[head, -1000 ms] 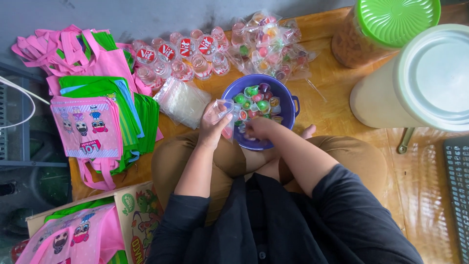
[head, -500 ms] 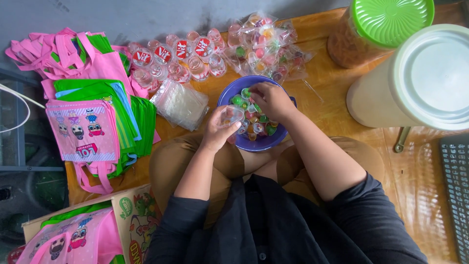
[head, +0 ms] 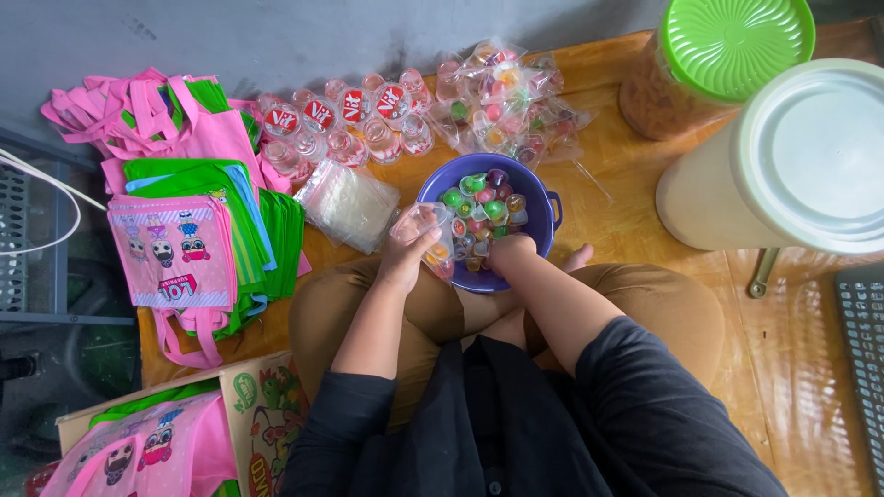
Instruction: The person places individual small cups of jelly candies into clear plastic bags by hand.
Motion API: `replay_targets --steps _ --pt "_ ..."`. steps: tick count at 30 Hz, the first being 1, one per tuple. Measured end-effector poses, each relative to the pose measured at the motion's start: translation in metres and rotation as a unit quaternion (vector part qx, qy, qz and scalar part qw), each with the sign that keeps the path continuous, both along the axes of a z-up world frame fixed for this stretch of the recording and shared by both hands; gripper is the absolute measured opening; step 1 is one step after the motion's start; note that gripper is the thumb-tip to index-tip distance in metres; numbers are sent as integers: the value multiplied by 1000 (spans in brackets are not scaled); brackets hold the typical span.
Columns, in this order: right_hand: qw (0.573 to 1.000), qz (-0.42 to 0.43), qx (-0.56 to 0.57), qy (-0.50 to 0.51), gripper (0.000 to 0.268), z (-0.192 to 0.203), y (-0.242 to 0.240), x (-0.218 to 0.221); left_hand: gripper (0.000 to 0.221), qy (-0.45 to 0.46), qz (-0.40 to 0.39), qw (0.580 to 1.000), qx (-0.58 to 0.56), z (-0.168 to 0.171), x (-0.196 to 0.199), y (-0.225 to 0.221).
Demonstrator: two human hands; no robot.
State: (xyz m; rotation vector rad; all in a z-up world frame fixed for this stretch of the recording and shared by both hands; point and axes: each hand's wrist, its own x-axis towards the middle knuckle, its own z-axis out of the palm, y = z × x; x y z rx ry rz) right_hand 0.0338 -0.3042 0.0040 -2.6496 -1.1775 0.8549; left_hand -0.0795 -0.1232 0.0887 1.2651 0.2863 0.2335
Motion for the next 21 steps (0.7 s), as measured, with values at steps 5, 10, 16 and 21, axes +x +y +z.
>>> replay_targets --steps 5,10,16,21 --pt "997 -41 65 -6 52 48 -1 24 59 1 2 1000 24 -6 0 0" --pt "899 -150 411 -14 27 176 8 3 62 -7 7 995 97 2 4 -17" --pt "885 -59 462 -25 29 189 10 -14 58 20 24 984 177 14 6 -29" --pt "925 45 376 -20 49 184 3 -19 87 6 -4 973 232 -1 -2 -21"
